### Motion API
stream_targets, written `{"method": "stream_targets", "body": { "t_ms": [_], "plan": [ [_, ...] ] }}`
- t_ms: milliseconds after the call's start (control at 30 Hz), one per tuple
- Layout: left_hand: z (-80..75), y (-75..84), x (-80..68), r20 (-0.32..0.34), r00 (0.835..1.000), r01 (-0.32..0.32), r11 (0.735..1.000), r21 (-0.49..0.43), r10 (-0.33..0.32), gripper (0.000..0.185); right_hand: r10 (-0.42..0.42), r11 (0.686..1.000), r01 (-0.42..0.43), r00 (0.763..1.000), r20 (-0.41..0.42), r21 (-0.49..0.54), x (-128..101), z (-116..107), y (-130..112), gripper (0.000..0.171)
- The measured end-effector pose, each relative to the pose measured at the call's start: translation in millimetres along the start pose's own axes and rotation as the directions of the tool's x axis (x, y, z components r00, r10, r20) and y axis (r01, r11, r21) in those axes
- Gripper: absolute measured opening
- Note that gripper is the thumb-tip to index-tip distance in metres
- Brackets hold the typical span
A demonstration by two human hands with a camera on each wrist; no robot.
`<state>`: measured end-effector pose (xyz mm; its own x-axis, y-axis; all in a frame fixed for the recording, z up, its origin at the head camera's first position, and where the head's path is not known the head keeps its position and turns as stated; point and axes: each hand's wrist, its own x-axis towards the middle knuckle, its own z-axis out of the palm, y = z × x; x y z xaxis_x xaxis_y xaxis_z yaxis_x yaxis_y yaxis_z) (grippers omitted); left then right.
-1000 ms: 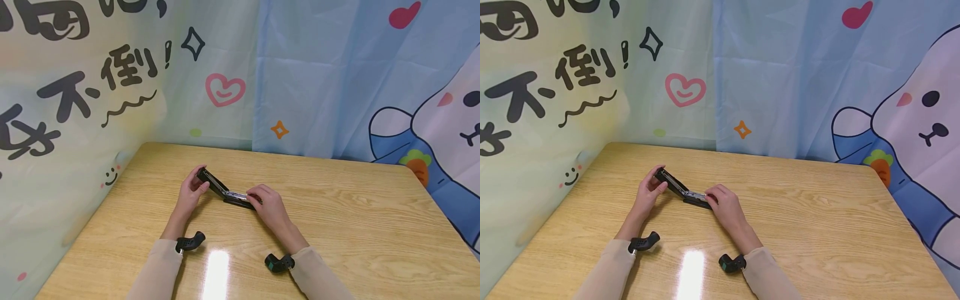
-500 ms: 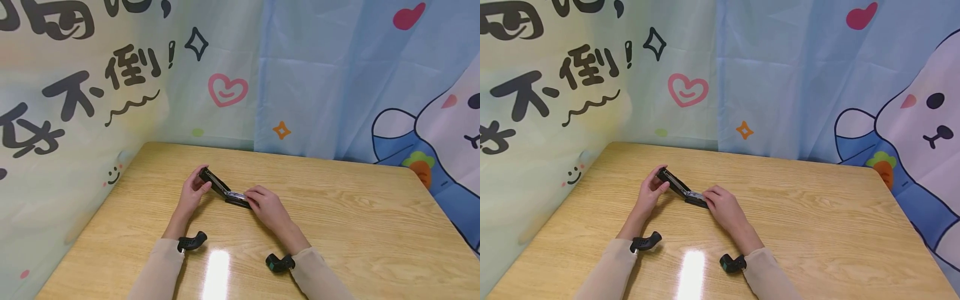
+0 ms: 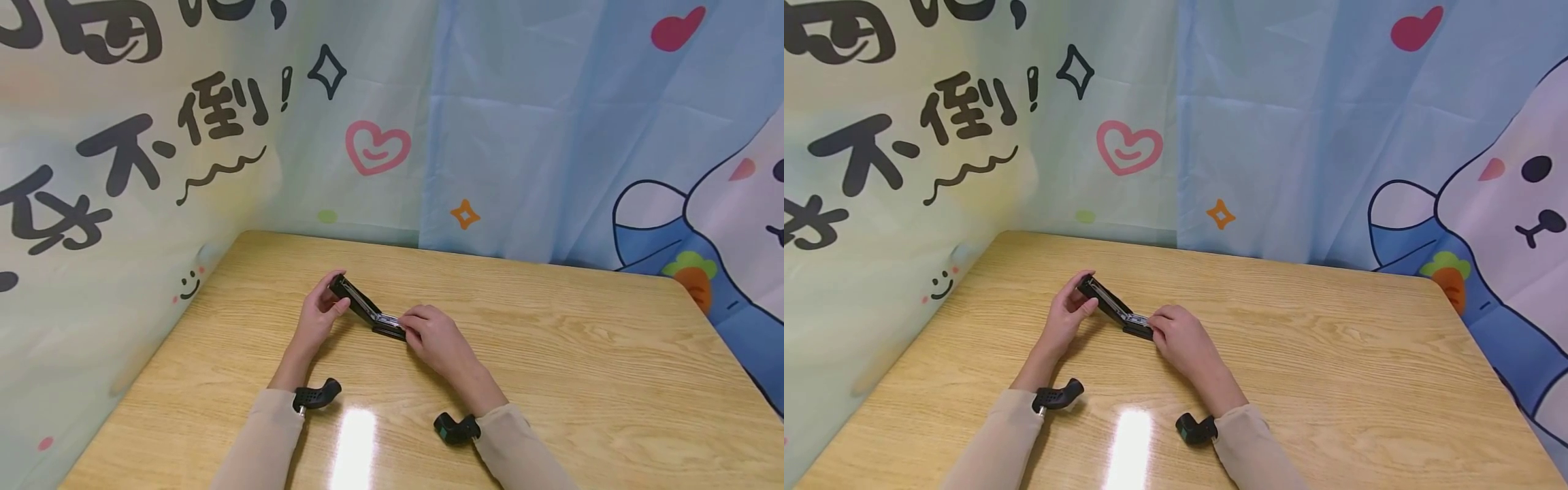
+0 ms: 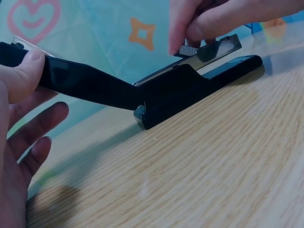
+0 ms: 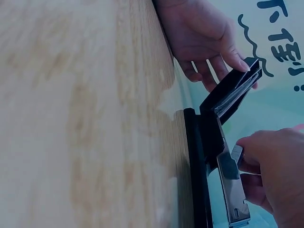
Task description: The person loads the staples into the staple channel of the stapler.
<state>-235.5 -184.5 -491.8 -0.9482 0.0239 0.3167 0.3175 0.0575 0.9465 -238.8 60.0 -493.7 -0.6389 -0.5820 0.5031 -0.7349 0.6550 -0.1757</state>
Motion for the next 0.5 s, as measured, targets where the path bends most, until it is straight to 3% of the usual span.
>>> {"method": "stream_targets", "body": {
  "t_ms": [300, 500],
  "plan": [
    [0.0, -0.6, -0.1, 0.004, 1.0, -0.006, 1.0, 0.023, 0.006, 0.051, 0.029, 0.999, -0.031, 0.996, 0.087, 0.023, 0.5, -4.4, 1.1, 0.038],
    [-0.1, -2.6, 0.0, 0.018, 1.0, -0.016, 0.999, 0.03, 0.016, 0.051, 0.019, 1.0, -0.021, 0.993, 0.116, 0.019, -1.4, -2.3, 5.2, 0.042]
  ]
}}
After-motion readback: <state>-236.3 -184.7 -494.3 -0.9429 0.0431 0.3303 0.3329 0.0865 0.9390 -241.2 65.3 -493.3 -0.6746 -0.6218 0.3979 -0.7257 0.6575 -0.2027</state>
